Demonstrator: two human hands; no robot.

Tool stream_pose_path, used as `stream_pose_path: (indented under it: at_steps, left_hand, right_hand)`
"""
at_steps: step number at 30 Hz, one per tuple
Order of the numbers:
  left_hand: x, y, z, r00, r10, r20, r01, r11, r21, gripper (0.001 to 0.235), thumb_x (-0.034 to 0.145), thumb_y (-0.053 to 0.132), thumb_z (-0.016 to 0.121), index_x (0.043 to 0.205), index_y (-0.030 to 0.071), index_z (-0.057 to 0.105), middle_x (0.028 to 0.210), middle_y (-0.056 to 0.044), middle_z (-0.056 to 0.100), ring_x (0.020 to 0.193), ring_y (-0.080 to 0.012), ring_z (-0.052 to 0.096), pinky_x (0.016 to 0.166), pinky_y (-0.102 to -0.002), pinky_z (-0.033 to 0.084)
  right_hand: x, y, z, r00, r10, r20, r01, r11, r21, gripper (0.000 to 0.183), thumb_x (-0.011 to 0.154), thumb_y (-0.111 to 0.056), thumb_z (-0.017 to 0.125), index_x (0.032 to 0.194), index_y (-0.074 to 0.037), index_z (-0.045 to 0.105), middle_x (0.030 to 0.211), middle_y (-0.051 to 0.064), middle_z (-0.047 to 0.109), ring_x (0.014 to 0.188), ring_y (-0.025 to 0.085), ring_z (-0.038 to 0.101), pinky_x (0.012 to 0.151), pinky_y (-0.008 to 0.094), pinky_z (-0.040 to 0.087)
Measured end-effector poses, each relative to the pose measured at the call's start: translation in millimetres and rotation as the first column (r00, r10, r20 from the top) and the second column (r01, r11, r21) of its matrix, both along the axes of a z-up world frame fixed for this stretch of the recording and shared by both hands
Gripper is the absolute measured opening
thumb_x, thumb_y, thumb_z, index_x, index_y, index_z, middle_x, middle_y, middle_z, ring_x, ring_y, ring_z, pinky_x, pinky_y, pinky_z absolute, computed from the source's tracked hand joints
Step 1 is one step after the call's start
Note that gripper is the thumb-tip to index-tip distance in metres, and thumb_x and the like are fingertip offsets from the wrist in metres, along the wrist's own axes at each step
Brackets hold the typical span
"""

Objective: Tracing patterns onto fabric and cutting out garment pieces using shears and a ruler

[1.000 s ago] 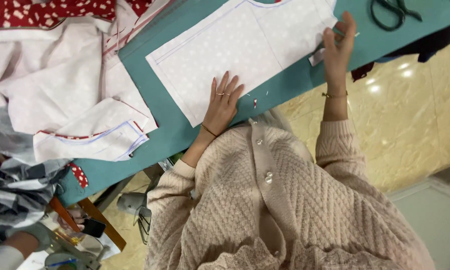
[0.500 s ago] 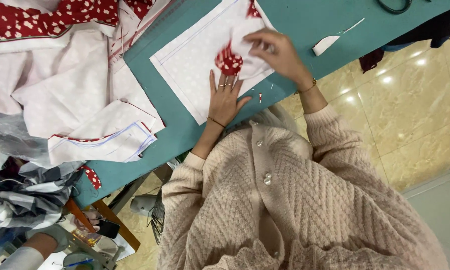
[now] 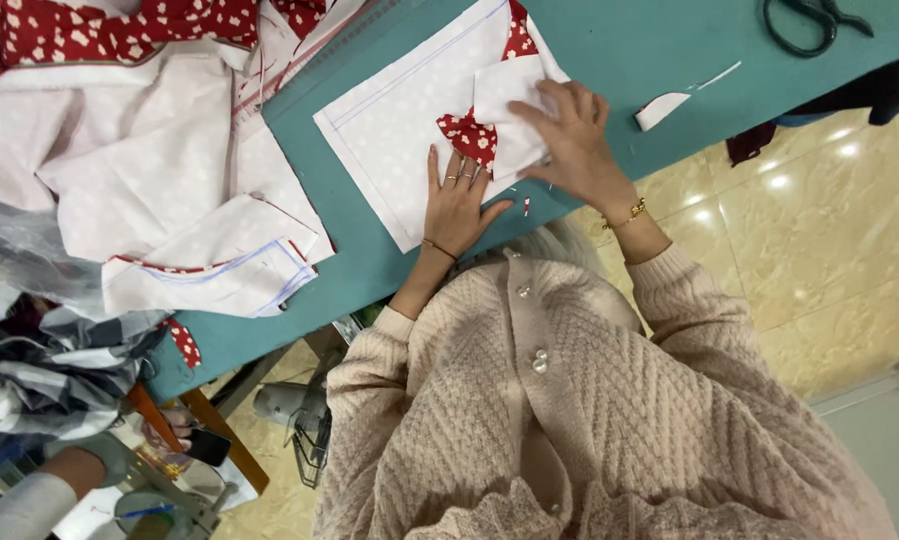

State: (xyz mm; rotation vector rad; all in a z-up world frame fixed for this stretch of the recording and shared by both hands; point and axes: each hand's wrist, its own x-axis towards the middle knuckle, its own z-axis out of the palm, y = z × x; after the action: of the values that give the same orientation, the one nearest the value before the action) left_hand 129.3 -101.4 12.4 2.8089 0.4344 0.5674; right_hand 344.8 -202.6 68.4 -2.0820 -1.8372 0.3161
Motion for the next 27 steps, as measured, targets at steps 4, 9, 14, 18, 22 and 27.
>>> stream_pose_path:
  at_steps: [4, 9, 14, 18, 22, 27]
  left_hand:
    - [-0.5, -0.3, 0.4, 0.990, 0.029, -0.137, -0.031, 0.999, -0.011, 0.064, 0.105, 0.052, 0.058, 0.154, 0.012, 0.047, 0.156, -0.012, 0.042, 0.147, -0.0345, 0.036, 0.126, -0.068, 0.017]
    - [7.6, -17.5, 3.4, 0.994, 0.073, -0.085, -0.080, 0.994, -0.074, 0.069, 0.092, 0.001, 0.061, 0.158, 0.004, 0.040, 0.168, -0.014, 0.026, 0.158, -0.0354, 0.019, 0.127, -0.073, 0.015]
    - [32.5, -51.2, -10.6, 0.926, 0.369, 0.075, -0.374, 0.925, 0.066, 0.042, 0.107, 0.008, 0.050, 0.149, 0.014, 0.056, 0.157, -0.012, 0.051, 0.149, -0.0317, 0.042, 0.122, -0.063, 0.024]
    - [41.1, -67.7, -26.6, 0.802, 0.582, 0.135, -0.597, 0.790, 0.141, 0.037, 0.107, 0.012, 0.058, 0.143, 0.015, 0.062, 0.151, -0.011, 0.056, 0.144, -0.0322, 0.048, 0.121, -0.064, 0.028]
    - [36.2, -71.0, -43.8, 0.703, 0.689, 0.178, -0.706, 0.707, 0.052, 0.037, 0.107, 0.008, 0.056, 0.143, 0.013, 0.064, 0.149, -0.011, 0.059, 0.141, -0.0310, 0.052, 0.120, -0.059, 0.031]
    - [30.9, -81.7, -33.0, 0.621, 0.756, 0.209, -0.782, 0.617, 0.090, 0.032, 0.107, 0.007, 0.057, 0.136, 0.012, 0.069, 0.143, -0.012, 0.064, 0.136, -0.0321, 0.056, 0.119, -0.056, 0.035]
  right_hand:
    - [28.6, -1.9, -15.9, 0.968, -0.194, -0.160, 0.235, 0.924, 0.303, 0.020, 0.105, -0.028, 0.061, 0.115, -0.010, 0.064, 0.121, 0.011, 0.061, 0.113, 0.033, 0.051, 0.094, 0.046, 0.031]
    - [101.4, -35.7, -91.7, 0.207, -0.522, -0.828, 0.789, 0.589, -0.174, 0.073, 0.110, -0.038, 0.063, 0.163, -0.005, 0.023, 0.170, 0.009, 0.016, 0.158, 0.022, 0.021, 0.130, 0.038, 0.024]
    - [157.7, -41.7, -93.7, 0.069, 0.006, -0.998, 0.609, 0.792, 0.047, 0.048, 0.114, -0.006, 0.067, 0.148, -0.022, 0.037, 0.146, 0.021, 0.053, 0.134, 0.038, 0.057, 0.114, 0.057, 0.050]
    - [190.5, -47.4, -90.3, 0.170, 0.066, -0.983, 0.375, 0.918, 0.126, 0.075, 0.117, 0.011, 0.066, 0.160, -0.028, 0.019, 0.158, 0.029, 0.046, 0.145, 0.042, 0.050, 0.122, 0.060, 0.045]
    - [189.2, -47.4, -39.0, 0.517, -0.058, -0.854, 0.251, 0.964, 0.087, 0.108, 0.102, 0.019, 0.076, 0.171, -0.033, 0.012, 0.176, 0.008, 0.010, 0.162, 0.020, 0.013, 0.136, 0.045, 0.012]
    - [200.0, -63.6, -25.7, 0.661, -0.055, -0.749, 0.108, 0.994, 0.022, 0.091, 0.091, 0.009, 0.074, 0.166, -0.012, 0.026, 0.168, 0.020, 0.025, 0.157, 0.034, 0.019, 0.130, 0.048, 0.015]
